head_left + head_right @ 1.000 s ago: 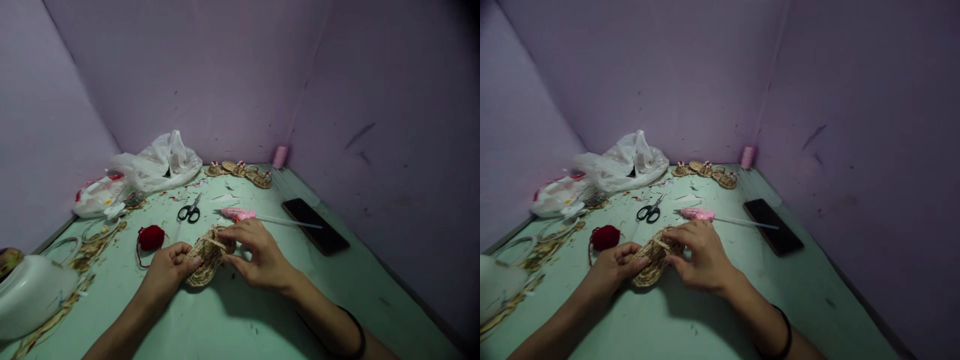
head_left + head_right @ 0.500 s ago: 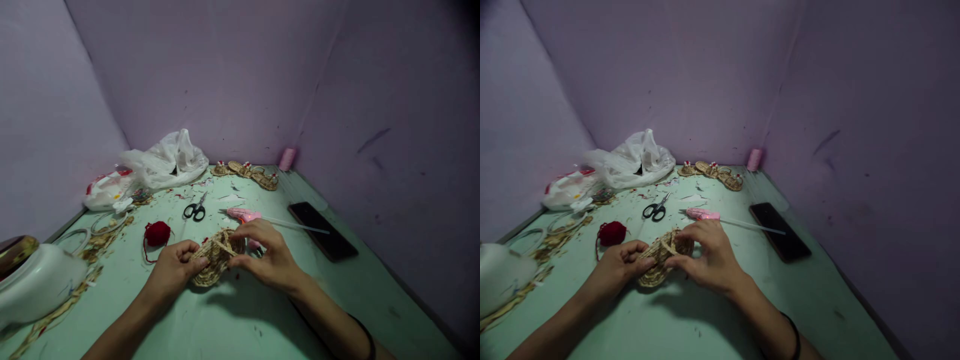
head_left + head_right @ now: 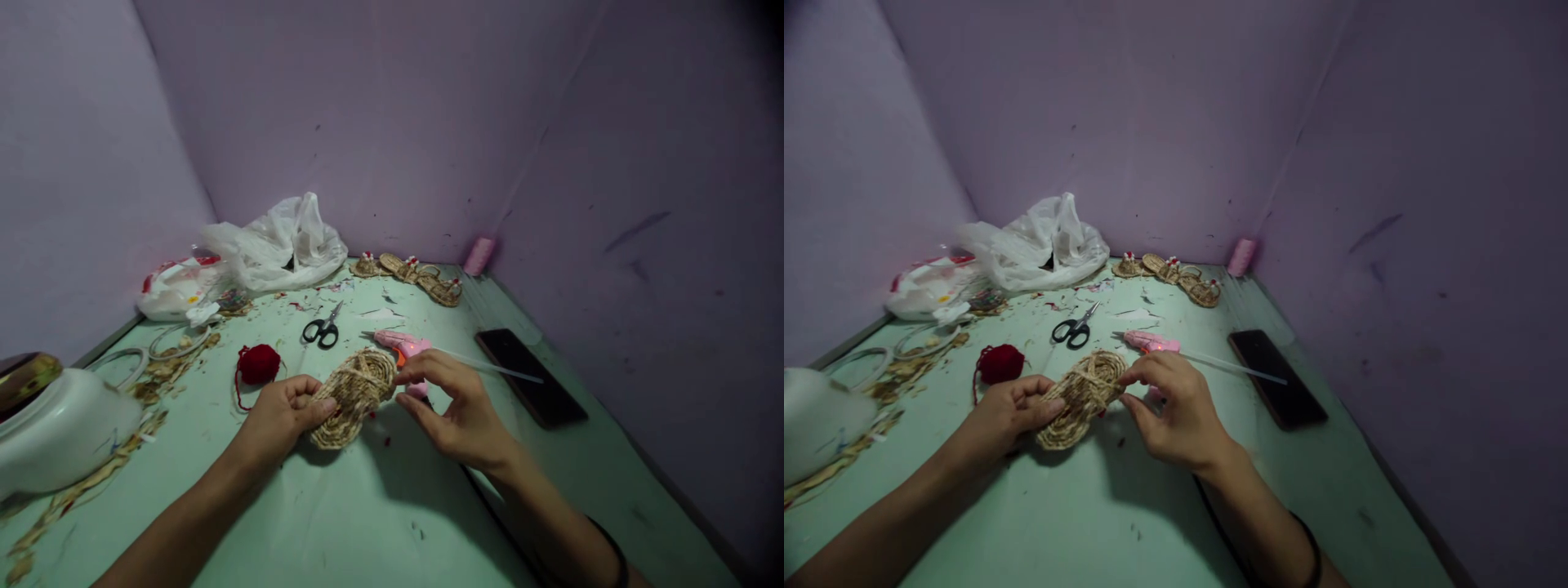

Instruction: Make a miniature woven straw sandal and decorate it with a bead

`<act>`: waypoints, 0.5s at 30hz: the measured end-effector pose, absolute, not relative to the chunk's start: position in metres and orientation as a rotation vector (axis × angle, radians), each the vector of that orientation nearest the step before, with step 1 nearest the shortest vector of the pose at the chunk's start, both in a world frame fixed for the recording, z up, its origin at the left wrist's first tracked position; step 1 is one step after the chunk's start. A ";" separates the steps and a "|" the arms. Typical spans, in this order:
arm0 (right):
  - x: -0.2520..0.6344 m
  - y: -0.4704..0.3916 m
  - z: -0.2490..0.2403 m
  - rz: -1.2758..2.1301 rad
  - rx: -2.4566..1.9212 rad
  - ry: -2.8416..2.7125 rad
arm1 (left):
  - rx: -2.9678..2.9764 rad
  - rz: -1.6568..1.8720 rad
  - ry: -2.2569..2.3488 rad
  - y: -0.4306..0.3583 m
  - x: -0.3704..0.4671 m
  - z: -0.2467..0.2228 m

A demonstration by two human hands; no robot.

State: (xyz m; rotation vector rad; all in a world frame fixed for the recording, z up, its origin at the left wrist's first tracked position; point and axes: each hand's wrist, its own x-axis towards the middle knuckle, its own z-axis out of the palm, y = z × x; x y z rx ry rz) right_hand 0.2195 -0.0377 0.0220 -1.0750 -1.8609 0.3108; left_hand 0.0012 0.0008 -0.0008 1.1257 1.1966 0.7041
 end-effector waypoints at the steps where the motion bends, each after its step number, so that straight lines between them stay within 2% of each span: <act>1: 0.219 -0.037 0.020 0.287 -1.077 -1.845 | 1.092 0.715 1.179 0.001 0.002 -0.002; 9: 0.209 -0.034 0.005 0.064 -1.051 -1.864 | 0.945 0.734 1.109 -0.005 0.011 -0.002; 15: 0.209 -0.035 0.004 0.020 -1.041 -1.909 | 0.941 0.747 1.144 -0.009 0.015 0.004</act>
